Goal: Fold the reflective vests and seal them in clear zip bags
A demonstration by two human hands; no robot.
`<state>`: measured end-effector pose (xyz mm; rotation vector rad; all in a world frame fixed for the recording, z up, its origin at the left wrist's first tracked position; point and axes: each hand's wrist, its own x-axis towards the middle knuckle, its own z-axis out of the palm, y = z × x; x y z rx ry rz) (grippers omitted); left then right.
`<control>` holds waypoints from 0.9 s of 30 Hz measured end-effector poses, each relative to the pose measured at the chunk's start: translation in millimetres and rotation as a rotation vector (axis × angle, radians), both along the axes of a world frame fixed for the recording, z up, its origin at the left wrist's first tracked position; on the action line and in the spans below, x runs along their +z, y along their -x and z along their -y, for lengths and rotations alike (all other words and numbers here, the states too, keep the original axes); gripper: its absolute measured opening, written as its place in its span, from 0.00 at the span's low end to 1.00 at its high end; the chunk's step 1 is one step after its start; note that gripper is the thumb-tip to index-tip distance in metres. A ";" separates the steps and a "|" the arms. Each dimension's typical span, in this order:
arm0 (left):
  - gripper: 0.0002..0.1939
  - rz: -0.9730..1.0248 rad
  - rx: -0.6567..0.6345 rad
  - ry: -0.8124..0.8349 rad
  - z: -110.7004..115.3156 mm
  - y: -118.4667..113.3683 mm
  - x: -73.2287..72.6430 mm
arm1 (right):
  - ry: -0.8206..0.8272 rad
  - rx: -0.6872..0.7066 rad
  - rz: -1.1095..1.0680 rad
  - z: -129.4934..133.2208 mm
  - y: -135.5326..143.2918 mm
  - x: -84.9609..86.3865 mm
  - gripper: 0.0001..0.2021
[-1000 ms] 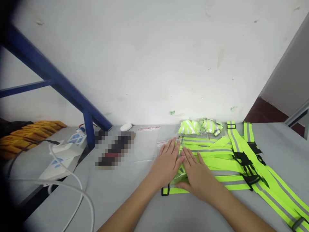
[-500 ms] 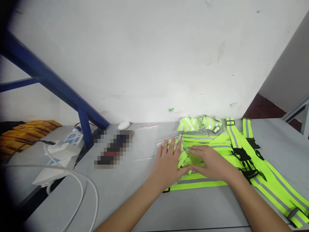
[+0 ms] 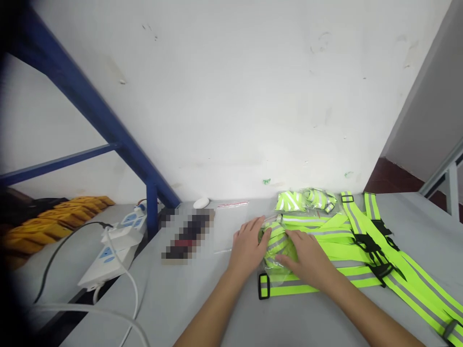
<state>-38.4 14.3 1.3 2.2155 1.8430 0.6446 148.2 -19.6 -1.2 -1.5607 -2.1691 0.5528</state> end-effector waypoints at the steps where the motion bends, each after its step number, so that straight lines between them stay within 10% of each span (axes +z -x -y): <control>1: 0.24 0.000 0.032 -0.008 -1.9 4.9 0.2 | 0.017 -0.006 0.041 0.1 4.5 0.2 0.34; 9: 0.14 0.106 0.107 0.040 -10.1 26.0 1.2 | 0.093 -0.010 0.158 -21.9 37.8 -6.4 0.50; 18: 0.19 1.308 0.309 0.096 -31.2 37.6 -5.2 | -0.217 0.052 0.222 -88.8 41.3 42.2 0.41; 27: 0.31 0.360 0.198 0.023 -25.0 29.1 -28.1 | -0.304 0.103 0.460 -143.0 81.0 -5.6 0.25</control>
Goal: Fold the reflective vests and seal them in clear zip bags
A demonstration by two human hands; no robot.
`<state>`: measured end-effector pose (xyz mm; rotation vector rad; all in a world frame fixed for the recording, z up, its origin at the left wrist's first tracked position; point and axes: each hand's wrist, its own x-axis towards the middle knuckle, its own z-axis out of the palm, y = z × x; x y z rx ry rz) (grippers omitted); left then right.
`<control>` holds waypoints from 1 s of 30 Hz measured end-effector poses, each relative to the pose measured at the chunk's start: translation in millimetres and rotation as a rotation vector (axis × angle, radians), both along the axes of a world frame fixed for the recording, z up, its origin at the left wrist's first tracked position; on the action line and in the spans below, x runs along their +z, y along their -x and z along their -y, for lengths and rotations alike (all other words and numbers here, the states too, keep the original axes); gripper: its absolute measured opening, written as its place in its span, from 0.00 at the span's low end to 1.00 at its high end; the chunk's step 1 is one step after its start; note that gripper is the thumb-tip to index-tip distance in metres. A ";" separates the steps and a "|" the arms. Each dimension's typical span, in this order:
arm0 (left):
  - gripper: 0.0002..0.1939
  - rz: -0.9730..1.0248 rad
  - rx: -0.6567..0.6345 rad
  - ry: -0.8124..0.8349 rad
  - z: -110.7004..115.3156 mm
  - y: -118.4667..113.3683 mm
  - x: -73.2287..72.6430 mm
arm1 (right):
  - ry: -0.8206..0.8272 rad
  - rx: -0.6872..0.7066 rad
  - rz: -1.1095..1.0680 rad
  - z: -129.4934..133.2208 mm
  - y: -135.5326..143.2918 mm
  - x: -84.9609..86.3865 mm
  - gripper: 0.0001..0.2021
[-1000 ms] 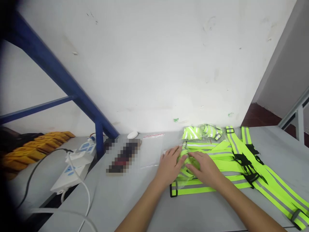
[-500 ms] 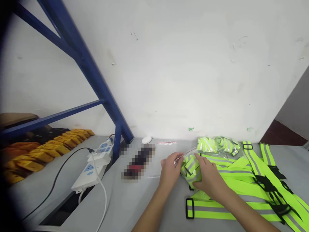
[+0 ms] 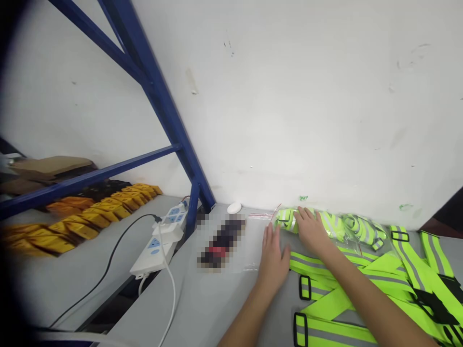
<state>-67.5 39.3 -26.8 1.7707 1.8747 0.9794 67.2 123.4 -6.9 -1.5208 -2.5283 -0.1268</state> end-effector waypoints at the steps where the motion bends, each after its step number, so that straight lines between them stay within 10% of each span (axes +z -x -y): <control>1: 0.31 -0.098 -0.038 0.042 0.7 -0.9 -0.9 | -0.021 -0.010 0.005 4.1 2.7 -7.3 0.25; 7: 0.33 -0.329 -0.020 0.123 1.6 -4.6 -4.2 | -0.107 -0.011 0.079 8.7 3.6 -30.9 0.27; 16: 0.31 -0.371 -0.013 0.022 1.4 0.9 -1.5 | -0.074 -0.072 0.029 26.3 -2.7 -15.1 0.30; 23: 0.26 -0.412 -0.110 -0.146 6.1 -12.2 4.1 | -0.025 -0.092 -0.019 133.4 -107.9 2.9 0.24; 30: 0.15 -0.329 -0.556 -0.352 33.7 -58.6 30.8 | -0.174 -0.542 -0.094 245.3 -228.3 -20.0 0.18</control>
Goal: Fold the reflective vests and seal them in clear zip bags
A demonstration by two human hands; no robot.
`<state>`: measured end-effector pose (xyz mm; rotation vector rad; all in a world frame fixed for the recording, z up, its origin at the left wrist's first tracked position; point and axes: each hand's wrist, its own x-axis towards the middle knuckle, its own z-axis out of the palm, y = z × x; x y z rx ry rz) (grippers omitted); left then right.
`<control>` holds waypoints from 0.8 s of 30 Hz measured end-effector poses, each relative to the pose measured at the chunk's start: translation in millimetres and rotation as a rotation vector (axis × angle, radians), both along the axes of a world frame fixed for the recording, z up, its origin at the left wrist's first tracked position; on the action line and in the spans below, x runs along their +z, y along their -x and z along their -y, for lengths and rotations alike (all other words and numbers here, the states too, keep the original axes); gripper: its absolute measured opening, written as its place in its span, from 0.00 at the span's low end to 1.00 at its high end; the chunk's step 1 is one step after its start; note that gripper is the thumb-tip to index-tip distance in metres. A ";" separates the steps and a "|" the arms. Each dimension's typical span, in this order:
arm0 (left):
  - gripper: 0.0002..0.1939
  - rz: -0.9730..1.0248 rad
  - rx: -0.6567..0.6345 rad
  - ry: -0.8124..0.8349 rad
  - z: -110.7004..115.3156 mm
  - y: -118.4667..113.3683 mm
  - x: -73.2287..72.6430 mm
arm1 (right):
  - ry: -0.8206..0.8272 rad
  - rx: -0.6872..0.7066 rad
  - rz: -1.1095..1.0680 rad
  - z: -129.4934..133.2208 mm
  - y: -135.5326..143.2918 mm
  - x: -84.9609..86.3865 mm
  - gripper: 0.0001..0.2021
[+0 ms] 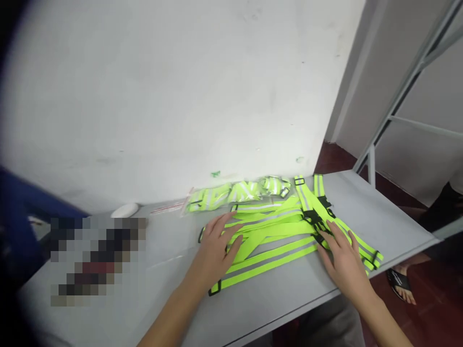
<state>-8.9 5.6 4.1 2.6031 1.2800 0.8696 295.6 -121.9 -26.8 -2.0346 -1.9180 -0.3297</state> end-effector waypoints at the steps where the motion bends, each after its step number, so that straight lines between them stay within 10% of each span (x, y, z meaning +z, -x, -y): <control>1: 0.14 0.018 -0.030 0.005 7.0 -15.0 6.3 | -0.004 -0.037 -0.009 9.0 -7.9 -3.3 0.19; 6: 0.14 0.059 -0.223 0.113 34.7 -117.0 20.6 | -0.005 -0.092 -0.088 16.7 -19.1 -2.2 0.22; 11: 0.25 -0.210 -0.306 0.168 2.5 -197.1 3.1 | -0.035 -0.161 -0.147 -13.6 -12.7 6.0 0.21; 18: 0.27 -0.328 -0.521 0.188 -50.2 -213.2 -12.6 | 0.018 -0.259 -0.428 -40.6 -13.6 -14.9 0.14; 24: 0.17 -0.022 -0.566 0.160 -54.5 -200.7 -39.5 | 0.072 -0.254 -0.569 -41.0 -18.9 -16.0 0.17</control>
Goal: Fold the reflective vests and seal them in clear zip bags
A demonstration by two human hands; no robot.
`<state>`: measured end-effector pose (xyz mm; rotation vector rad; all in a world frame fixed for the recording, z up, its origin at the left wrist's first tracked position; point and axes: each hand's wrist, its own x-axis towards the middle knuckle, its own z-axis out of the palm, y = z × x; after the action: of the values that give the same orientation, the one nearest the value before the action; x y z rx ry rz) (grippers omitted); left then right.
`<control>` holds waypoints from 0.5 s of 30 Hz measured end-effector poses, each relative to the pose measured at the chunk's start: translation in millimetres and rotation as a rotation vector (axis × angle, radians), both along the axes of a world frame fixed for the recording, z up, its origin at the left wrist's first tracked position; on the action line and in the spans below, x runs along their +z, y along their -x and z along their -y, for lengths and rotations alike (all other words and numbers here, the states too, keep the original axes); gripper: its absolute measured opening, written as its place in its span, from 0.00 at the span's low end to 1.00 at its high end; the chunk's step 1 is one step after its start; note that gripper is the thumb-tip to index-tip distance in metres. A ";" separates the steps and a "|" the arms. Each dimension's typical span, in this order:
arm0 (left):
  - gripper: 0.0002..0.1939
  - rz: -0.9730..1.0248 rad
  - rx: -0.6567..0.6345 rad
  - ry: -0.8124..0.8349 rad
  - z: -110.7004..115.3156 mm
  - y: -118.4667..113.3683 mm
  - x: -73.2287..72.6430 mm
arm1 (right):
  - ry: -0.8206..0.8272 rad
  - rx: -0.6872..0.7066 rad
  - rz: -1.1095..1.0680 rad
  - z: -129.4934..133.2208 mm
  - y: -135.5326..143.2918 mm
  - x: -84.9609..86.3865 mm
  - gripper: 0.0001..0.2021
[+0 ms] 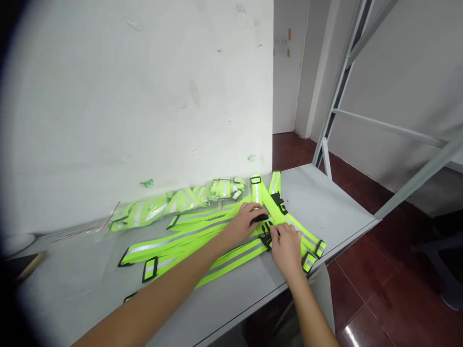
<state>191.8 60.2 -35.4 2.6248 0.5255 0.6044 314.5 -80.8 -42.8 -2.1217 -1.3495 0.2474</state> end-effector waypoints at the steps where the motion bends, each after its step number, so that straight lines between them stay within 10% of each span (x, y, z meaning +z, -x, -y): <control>1: 0.17 0.033 0.022 -0.004 1.4 0.7 -3.9 | 0.002 -0.006 -0.018 -0.4 -0.1 0.8 0.18; 15: 0.17 0.194 -0.001 -0.425 6.3 13.6 -1.1 | -0.153 -0.256 -0.243 -18.5 25.6 3.5 0.23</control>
<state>178.2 53.9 -36.4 2.9076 0.3661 1.0588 288.9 -62.3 -39.3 -2.0352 -0.9182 0.2774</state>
